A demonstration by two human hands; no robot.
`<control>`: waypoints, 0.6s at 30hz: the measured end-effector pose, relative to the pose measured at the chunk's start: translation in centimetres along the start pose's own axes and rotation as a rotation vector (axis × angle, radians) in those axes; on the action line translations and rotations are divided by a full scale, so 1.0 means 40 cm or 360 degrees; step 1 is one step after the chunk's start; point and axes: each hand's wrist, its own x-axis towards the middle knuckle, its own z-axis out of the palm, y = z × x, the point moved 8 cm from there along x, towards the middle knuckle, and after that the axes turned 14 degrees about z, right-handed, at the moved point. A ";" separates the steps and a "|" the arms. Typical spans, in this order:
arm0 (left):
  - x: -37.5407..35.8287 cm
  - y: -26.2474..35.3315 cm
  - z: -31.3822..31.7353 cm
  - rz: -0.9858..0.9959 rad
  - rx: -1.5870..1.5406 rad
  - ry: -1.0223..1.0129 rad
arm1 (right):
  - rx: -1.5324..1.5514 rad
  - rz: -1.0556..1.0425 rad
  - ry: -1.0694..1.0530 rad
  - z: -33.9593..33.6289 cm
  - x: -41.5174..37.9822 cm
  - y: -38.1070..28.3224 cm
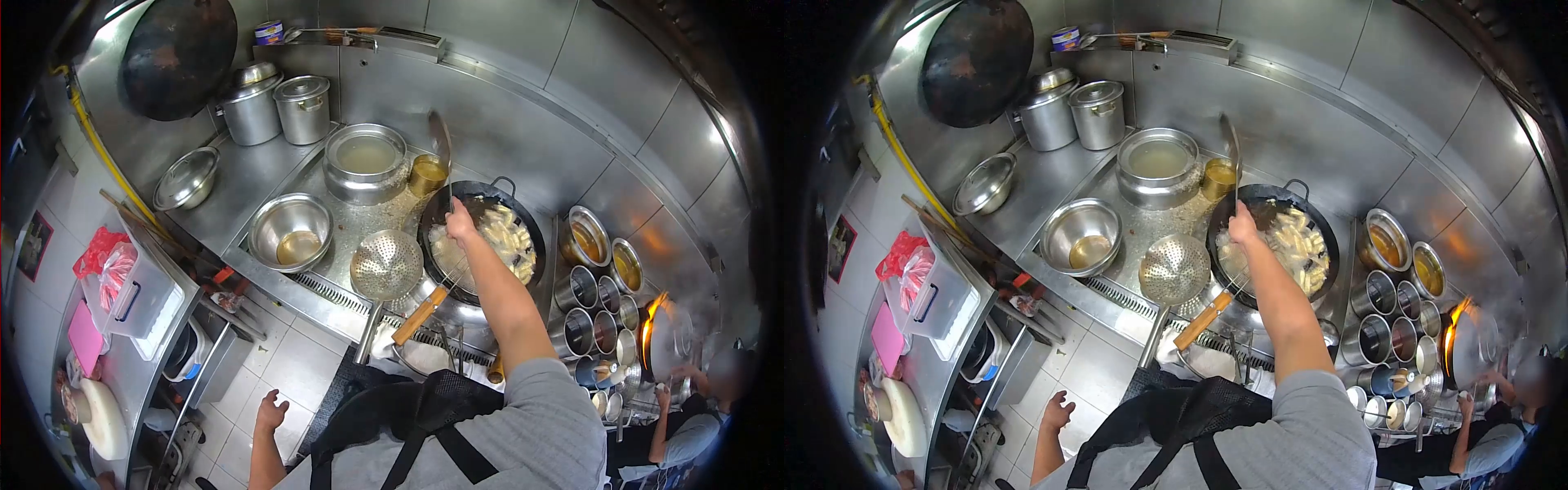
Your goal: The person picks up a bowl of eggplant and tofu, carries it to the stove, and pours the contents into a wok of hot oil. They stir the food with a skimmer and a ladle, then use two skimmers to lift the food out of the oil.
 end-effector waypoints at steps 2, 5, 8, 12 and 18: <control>-0.002 -0.037 -0.002 0.0009 -0.0007 -0.0004 | -0.0003 0.0240 -0.0139 0.037 0.085 0.052; -0.031 -0.018 -0.011 -0.0229 -0.0119 -0.0085 | -0.0162 -0.0330 0.0051 -0.020 0.071 -0.019; -0.009 -0.121 0.029 -0.0299 -0.0173 -0.0140 | 0.0369 -0.0274 -0.0111 -0.109 -0.106 -0.073; 0.035 -0.162 0.074 -0.0394 -0.0201 -0.0304 | 0.0354 -0.0402 0.0063 -0.257 -0.171 0.088; 0.179 0.160 0.072 0.0374 -0.0418 -0.0082 | -0.0103 -0.0364 0.0321 -0.473 -0.317 0.485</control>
